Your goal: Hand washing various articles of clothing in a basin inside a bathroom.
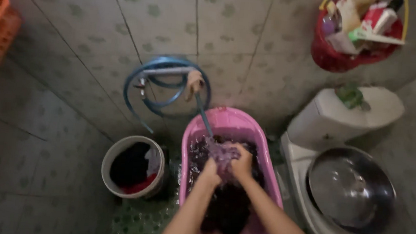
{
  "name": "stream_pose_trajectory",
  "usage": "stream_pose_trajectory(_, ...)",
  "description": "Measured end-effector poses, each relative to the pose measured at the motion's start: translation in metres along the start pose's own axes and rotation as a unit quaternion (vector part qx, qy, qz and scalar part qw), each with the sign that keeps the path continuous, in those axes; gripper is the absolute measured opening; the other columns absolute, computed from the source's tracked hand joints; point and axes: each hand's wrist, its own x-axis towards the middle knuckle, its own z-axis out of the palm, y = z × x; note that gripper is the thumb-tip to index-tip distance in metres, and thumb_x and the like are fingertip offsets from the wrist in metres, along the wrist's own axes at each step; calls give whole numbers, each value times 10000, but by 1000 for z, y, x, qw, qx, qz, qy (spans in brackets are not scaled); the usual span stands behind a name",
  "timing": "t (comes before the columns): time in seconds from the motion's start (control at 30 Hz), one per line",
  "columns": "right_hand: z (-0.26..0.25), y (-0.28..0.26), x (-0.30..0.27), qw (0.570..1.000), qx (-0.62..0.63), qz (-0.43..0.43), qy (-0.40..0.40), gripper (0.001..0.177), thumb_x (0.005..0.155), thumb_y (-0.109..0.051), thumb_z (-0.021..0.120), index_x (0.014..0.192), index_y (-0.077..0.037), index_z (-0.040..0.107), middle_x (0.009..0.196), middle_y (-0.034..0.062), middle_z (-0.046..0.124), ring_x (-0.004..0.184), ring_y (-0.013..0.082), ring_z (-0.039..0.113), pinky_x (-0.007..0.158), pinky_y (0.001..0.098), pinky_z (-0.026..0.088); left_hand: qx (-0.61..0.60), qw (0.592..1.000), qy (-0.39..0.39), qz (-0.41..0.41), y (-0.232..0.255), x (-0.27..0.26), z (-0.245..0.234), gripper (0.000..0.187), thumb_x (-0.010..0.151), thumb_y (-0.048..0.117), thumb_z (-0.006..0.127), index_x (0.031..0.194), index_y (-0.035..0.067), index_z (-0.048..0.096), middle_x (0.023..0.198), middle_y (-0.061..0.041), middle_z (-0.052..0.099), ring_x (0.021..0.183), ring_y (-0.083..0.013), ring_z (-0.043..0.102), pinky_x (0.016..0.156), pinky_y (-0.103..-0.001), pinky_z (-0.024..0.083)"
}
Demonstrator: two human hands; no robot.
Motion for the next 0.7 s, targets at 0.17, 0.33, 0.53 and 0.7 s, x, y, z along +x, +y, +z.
stream_pose_trajectory(0.17, -1, 100, 10, 994, 15, 106, -3, 224, 748, 39, 584, 919, 14, 726, 839, 101, 726, 828, 210, 680, 787, 331, 544, -6, 984, 178, -24, -6, -15, 23, 372, 992, 352, 545, 1191, 71, 687, 1055, -101, 748, 914, -251, 722, 783, -443, 621)
stream_pose_trajectory(0.33, -6, 79, 17, 947, 185, 242, 103, 312, 822, 40, 445, 955, -19, 721, 852, 45, 700, 791, 189, 648, 748, 323, 540, 79, 969, 160, -172, 54, -51, 90, 501, 955, 524, 515, 1222, 131, 675, 1126, -93, 743, 1004, -273, 690, 850, -507, 541)
stream_pose_trajectory(0.53, -17, 49, 12, 915, 303, 247, 102, 270, 885, 31, 417, 888, -28, 680, 846, 32, 676, 767, 156, 631, 703, 304, 521, 193, 889, 270, -314, 54, -48, 84, 733, 957, 802, 398, 1320, 187, 564, 1294, -126, 619, 1223, -513, 500, 1072, -702, 299)
stream_pose_trajectory(0.7, -34, 25, -1, 927, 336, 163, -9, 235, 877, 49, 416, 878, -57, 626, 834, -1, 605, 799, 120, 570, 734, 260, 467, -122, 976, 37, -174, 24, 31, -24, 334, 1012, 304, 574, 1153, 31, 706, 1153, -172, 744, 1023, -353, 734, 993, -502, 583)
